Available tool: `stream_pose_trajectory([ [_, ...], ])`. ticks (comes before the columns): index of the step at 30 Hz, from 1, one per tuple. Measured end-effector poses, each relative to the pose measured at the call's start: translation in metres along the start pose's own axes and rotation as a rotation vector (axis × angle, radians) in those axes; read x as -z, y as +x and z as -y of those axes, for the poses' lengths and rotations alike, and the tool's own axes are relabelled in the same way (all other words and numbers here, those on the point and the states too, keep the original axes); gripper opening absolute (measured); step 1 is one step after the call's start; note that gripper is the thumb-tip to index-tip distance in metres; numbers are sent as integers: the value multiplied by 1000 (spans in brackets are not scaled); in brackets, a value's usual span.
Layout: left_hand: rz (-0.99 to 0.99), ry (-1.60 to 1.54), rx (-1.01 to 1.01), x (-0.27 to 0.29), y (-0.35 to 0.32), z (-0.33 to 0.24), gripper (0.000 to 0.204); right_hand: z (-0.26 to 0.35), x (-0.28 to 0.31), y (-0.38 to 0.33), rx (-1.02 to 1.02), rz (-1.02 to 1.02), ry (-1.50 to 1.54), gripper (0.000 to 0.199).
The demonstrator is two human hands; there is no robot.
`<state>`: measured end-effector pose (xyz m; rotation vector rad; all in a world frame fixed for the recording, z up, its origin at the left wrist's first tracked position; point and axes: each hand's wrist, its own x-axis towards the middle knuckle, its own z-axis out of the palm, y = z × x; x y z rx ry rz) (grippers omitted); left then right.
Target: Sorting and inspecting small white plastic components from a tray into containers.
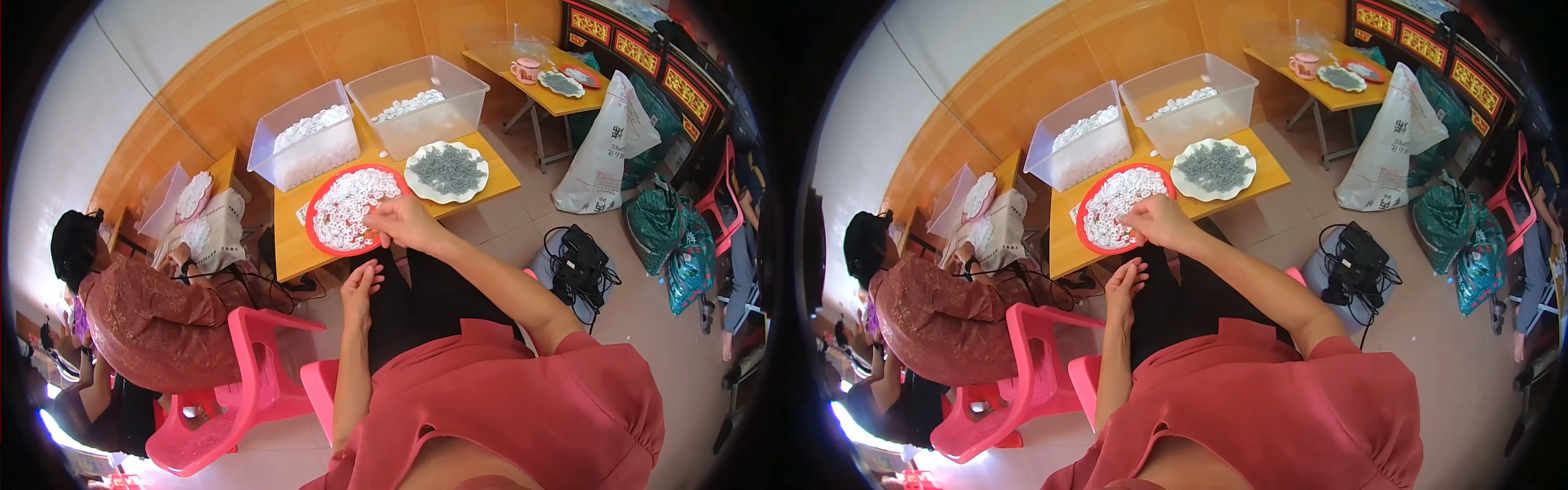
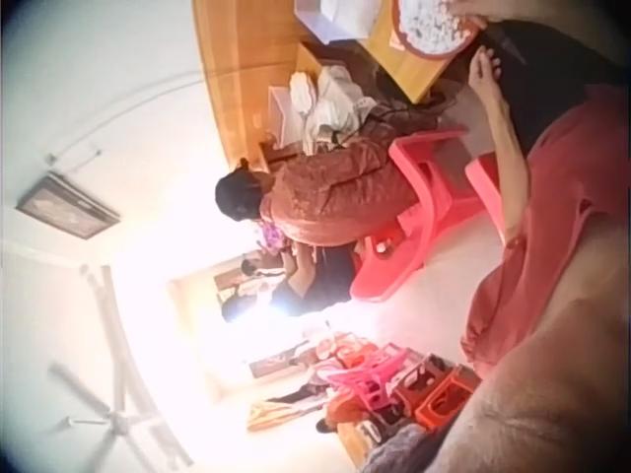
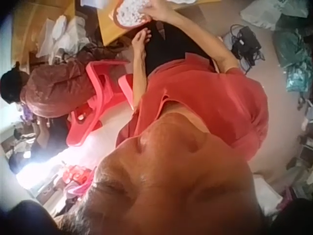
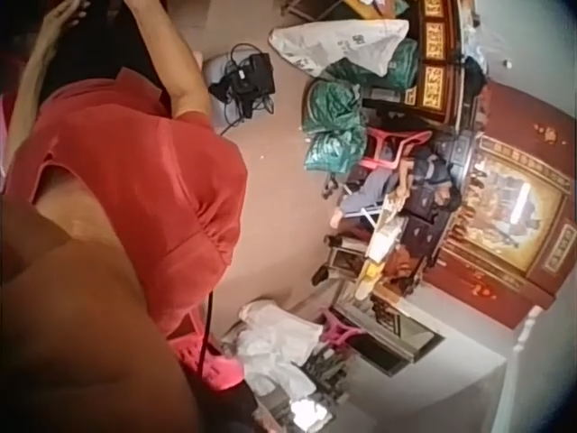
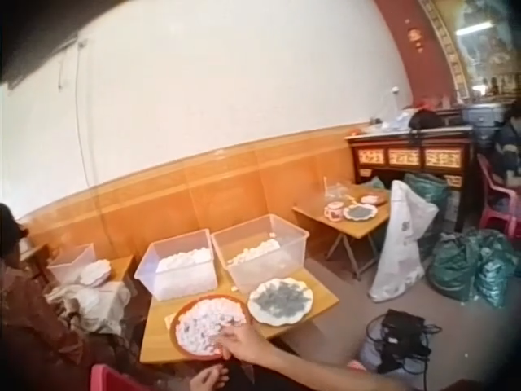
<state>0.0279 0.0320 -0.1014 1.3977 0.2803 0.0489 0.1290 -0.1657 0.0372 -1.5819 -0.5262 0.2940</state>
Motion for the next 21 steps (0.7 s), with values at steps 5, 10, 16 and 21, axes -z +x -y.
stream_pose_trajectory([
  [5, -35, 76, 6, 0, 5, -4, 29, -40, 12, 5, -49, 3, 96, 29],
  [10, 223, 676, -335, 19, 9, -29, 19, -63, 27, 16, -119, -41, 169, 33],
  [16, 537, 1530, -561, 46, -87, -59, 29, -89, 37, 8, -117, -94, 128, 45],
  [21, 642, 1565, -719, 54, -95, -7, 25, -99, 26, -10, -76, -89, 129, 49],
])
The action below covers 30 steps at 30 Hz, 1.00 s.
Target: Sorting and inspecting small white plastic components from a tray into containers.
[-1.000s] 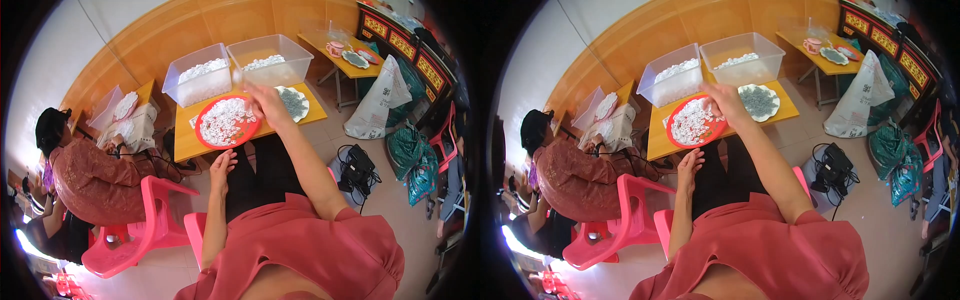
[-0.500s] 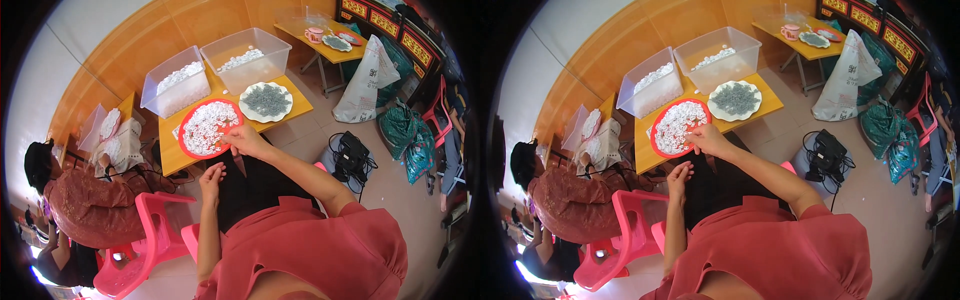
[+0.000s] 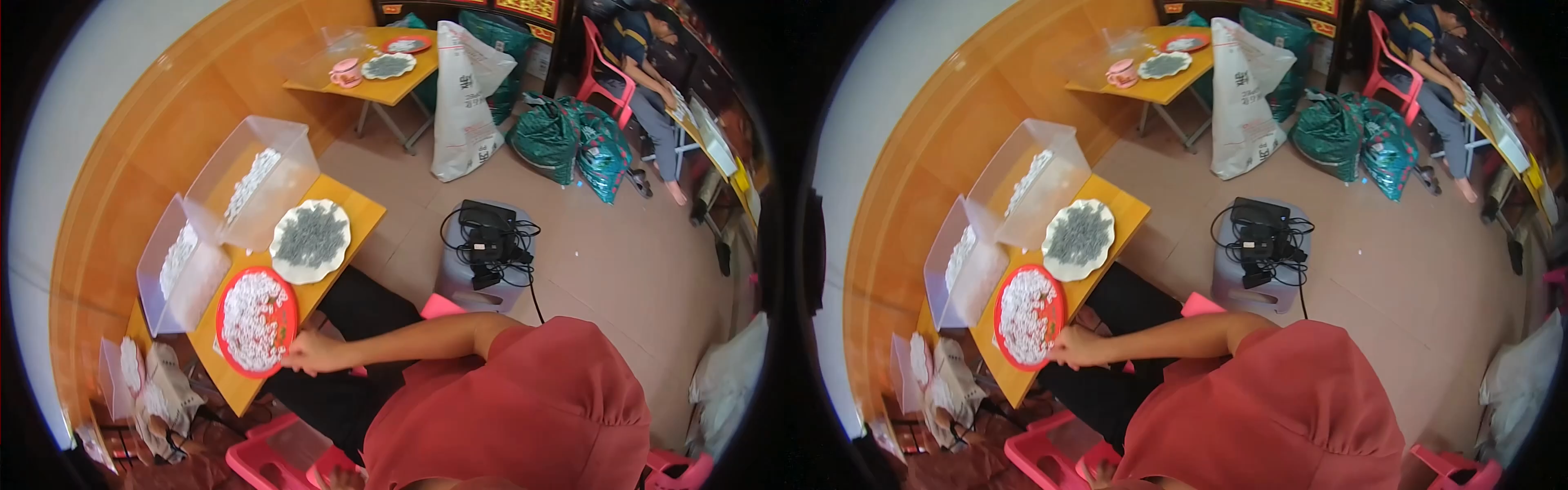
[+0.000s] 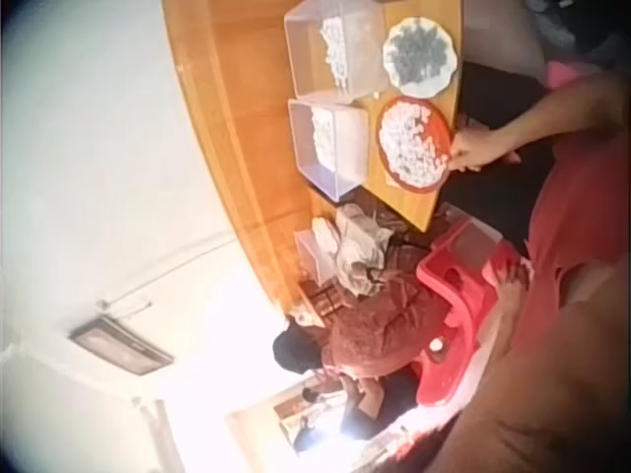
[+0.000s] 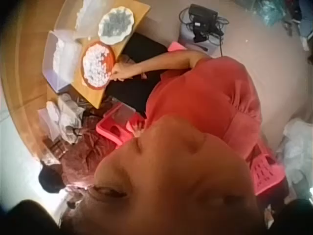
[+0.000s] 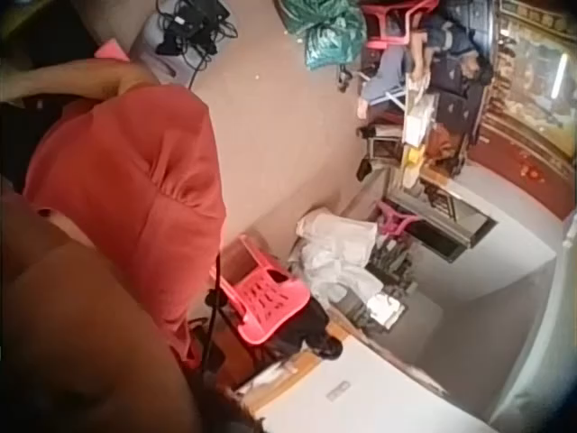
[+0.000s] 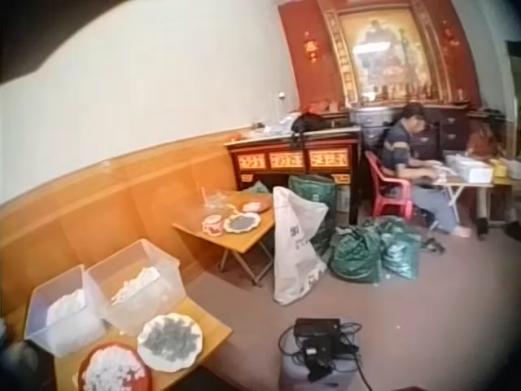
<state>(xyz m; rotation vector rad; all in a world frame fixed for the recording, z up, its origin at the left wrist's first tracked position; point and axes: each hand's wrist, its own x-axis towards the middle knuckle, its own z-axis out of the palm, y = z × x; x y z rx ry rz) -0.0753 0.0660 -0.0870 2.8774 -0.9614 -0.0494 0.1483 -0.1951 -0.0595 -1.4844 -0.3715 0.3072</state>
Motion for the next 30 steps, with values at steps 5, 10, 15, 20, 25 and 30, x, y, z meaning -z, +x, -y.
stream_pose_trajectory([
  [5, -122, -30, -20, -65, 21, 4, 24, 12, -19, -26, 184, 38, -318, 43],
  [10, -195, -34, 136, -106, -25, -7, 23, -11, -31, -36, 465, 281, -647, 44],
  [15, -269, 18, 405, -109, -111, -51, 23, -11, -38, -20, 589, 471, -632, 44],
  [20, -14, 118, 624, -61, -113, -58, 21, -13, -32, 2, 542, 395, -570, 42],
  [25, -12, 140, 548, -47, -87, -45, 24, -10, -27, 21, 555, 297, -472, 40],
  [30, 47, 144, 597, -50, -91, -38, 24, -6, -24, 34, 566, 248, -444, 40],
])
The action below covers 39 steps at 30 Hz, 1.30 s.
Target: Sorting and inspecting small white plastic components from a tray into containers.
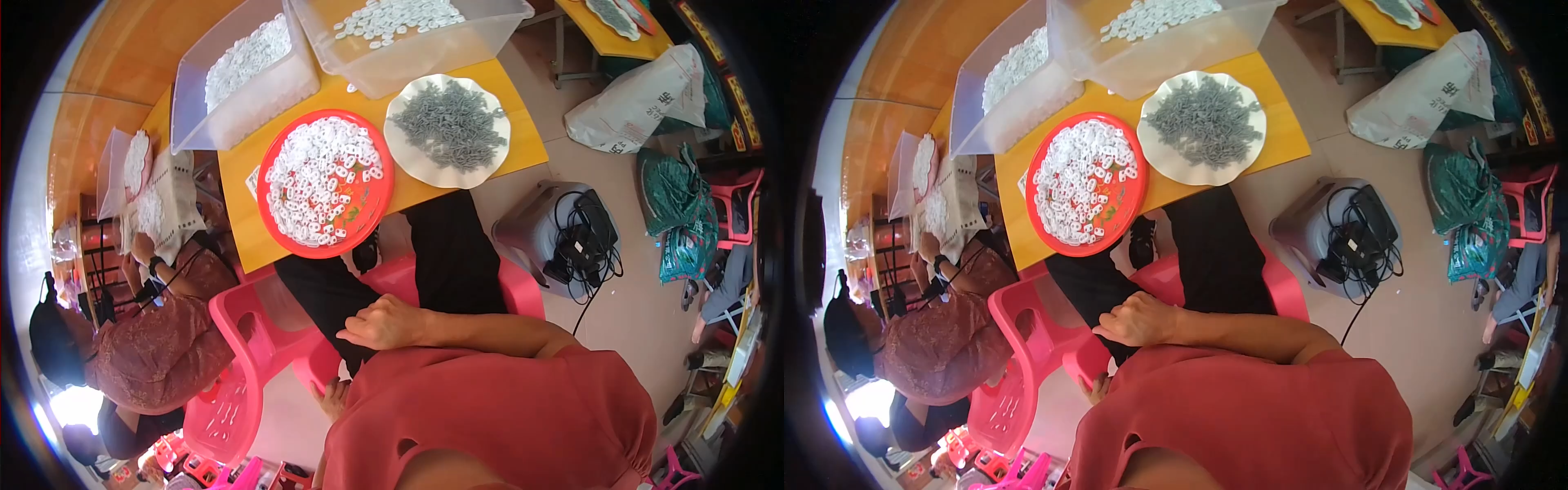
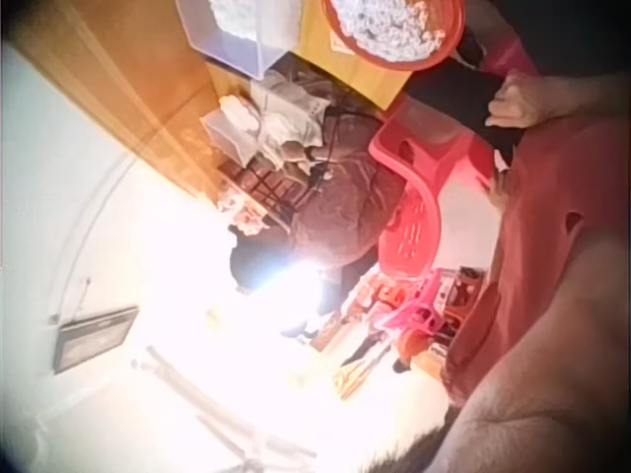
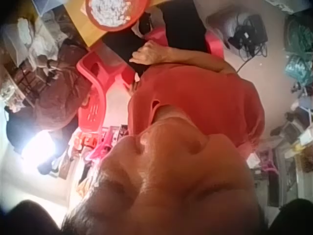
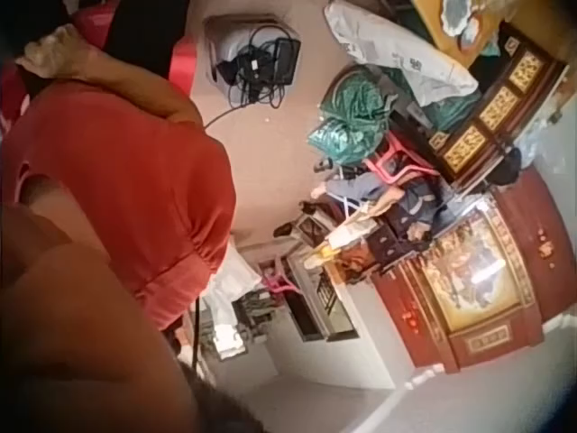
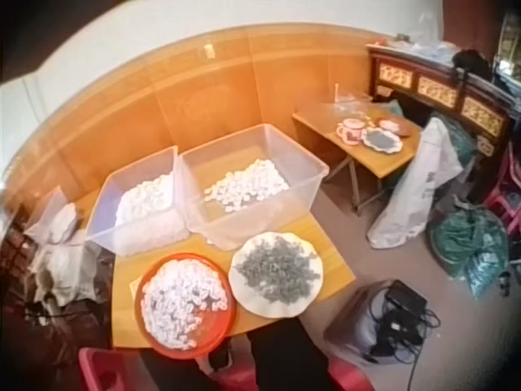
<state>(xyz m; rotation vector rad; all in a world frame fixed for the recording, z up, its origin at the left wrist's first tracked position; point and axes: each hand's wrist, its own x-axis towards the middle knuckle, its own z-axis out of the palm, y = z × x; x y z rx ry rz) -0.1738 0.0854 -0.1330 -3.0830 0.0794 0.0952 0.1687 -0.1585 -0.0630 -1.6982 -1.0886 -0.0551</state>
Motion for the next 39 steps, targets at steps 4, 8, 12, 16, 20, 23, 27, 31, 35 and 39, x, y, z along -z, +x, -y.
stream_pose_trajectory([
  [4, 98, -8, -45, 2, 5, 3, 24, -7, -3, 1, -24, -3, -8, 39],
  [8, 105, -62, -17, 6, 12, -1, 23, -15, -11, -3, -31, 25, -1, 39],
  [12, 78, 14, -79, 0, 10, 5, 23, -24, -10, -3, -52, -21, -14, 38],
  [16, -30, 53, -117, -6, 15, -3, 27, -31, 9, 2, -91, -92, -49, 37],
  [20, 4, 103, -96, 9, 12, -4, 23, -29, 15, 8, -94, -122, -68, 38],
  [23, 15, 78, -83, 8, 16, -3, 21, -25, 8, 8, -102, -88, -67, 37],
  [27, 103, -7, -25, 39, 24, -10, 17, -11, -12, 5, -111, 55, -55, 35],
  [31, 220, -76, -180, 74, -12, -7, 19, 1, -36, -10, -53, 104, -53, 34],
  [35, 1179, -957, 714, 76, -134, 2, 56, 13, -56, -24, 1, 214, -64, 34],
  [39, 1149, -987, 704, 73, -151, -21, 55, 17, -69, -33, 82, 222, -78, 34],
])
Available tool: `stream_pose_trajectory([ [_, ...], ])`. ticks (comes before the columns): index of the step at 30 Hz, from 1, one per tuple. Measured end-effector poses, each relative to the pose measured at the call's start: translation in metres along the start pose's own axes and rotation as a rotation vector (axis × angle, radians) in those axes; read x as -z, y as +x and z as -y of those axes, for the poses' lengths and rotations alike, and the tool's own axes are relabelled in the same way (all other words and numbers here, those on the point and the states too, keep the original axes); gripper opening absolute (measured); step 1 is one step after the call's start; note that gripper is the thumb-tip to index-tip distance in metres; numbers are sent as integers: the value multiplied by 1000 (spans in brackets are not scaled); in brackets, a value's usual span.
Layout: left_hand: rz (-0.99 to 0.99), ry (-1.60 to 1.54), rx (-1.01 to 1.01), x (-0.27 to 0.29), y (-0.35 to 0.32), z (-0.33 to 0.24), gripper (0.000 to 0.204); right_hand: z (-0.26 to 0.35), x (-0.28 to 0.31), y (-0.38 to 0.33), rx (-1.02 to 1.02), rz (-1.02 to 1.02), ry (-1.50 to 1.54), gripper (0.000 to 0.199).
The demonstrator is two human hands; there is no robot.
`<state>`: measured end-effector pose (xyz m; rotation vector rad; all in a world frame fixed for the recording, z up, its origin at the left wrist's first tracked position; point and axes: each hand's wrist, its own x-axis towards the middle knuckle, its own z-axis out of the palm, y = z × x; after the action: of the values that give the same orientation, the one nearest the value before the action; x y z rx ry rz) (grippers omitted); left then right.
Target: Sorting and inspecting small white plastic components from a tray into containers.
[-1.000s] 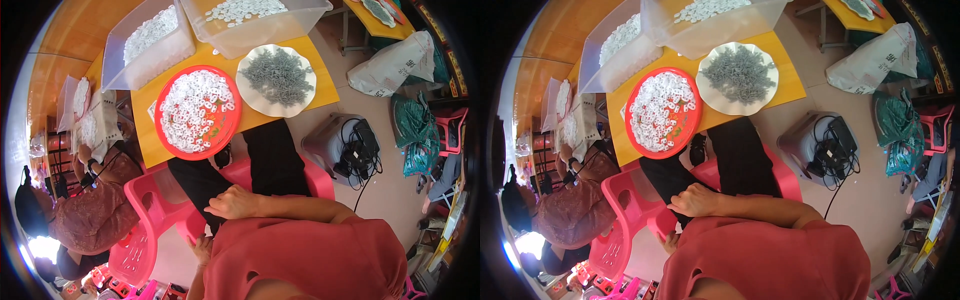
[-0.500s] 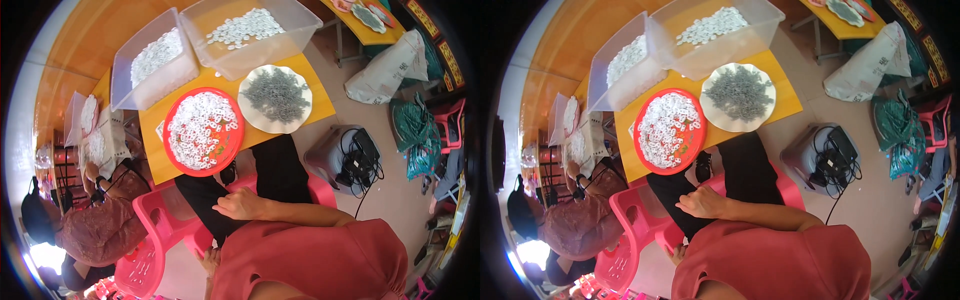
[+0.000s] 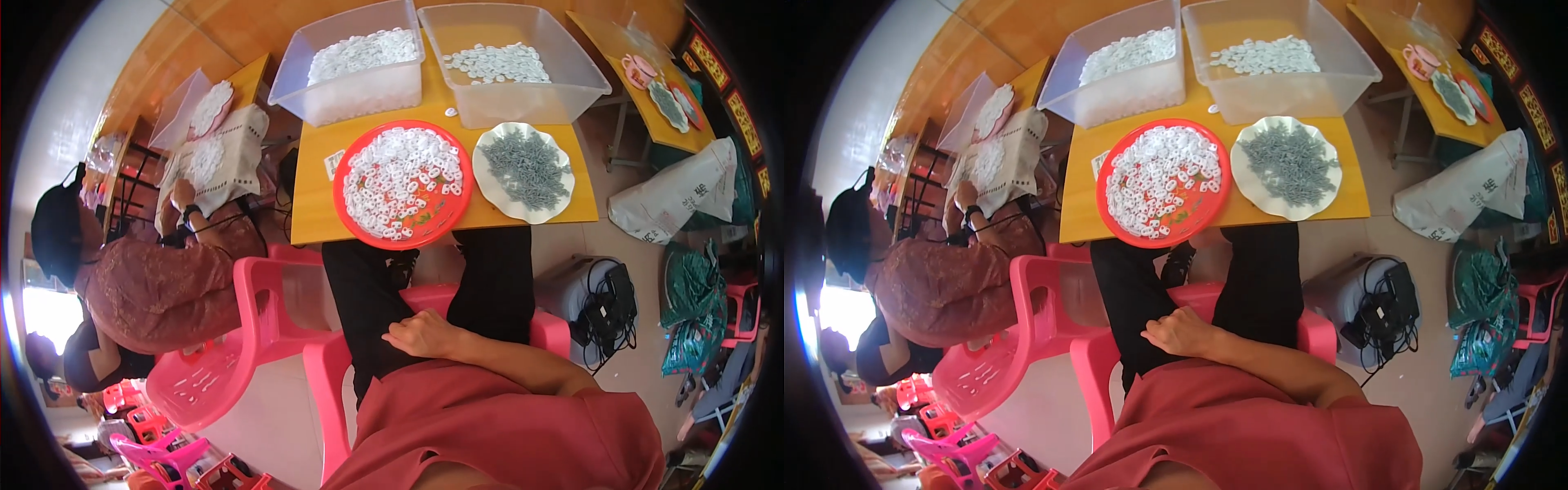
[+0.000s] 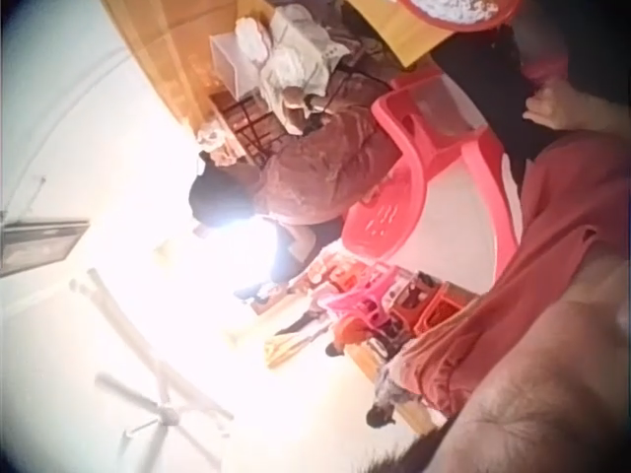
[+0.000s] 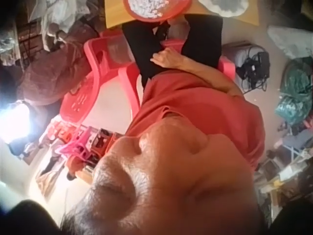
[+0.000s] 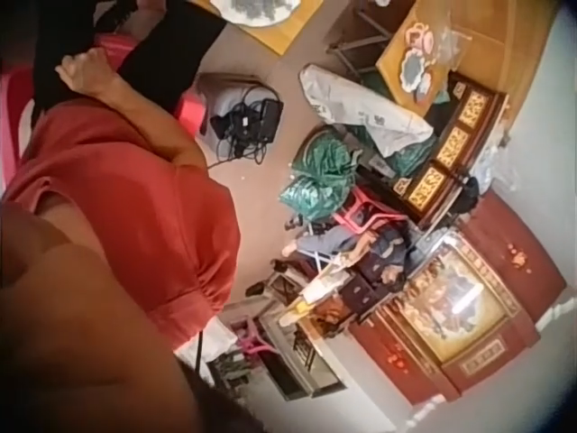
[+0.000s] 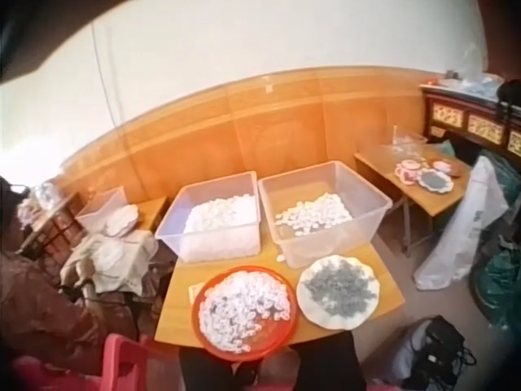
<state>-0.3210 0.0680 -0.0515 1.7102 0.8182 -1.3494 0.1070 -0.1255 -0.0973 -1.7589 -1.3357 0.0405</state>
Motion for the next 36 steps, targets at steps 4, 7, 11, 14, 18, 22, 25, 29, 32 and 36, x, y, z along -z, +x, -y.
stream_pose_trajectory([
  [4, 26, -12, -26, -36, 0, 9, 55, 11, -9, -5, 39, -11, 19, 36],
  [7, 56, -7, -54, -60, 2, 12, 55, 13, -20, -13, 98, 18, 13, 36],
  [11, 61, 5, -102, -68, -6, 27, 55, 25, -23, -25, 101, 88, 9, 34],
  [14, 20, 8, -132, -87, 0, 29, 54, 37, -30, -34, 131, 96, 0, 33],
  [18, -91, -19, -179, -118, -12, 83, 54, 56, -30, -40, 142, 173, -68, 33],
  [22, -213, -87, -230, -123, -1, 74, 54, 71, -36, -39, 22, 317, -116, 34],
  [25, -283, -169, -255, -112, -1, 58, 54, 76, -41, -41, -78, 416, -182, 33],
  [29, -364, -273, -296, -99, -9, 48, 53, 71, -55, -49, -143, 547, -321, 30],
  [32, -391, -299, -323, -93, -8, 46, 53, 66, -61, -52, -181, 647, -380, 29],
  [36, -422, -315, -354, -80, -18, 46, 53, 81, -58, -41, -230, 698, -374, 27],
])
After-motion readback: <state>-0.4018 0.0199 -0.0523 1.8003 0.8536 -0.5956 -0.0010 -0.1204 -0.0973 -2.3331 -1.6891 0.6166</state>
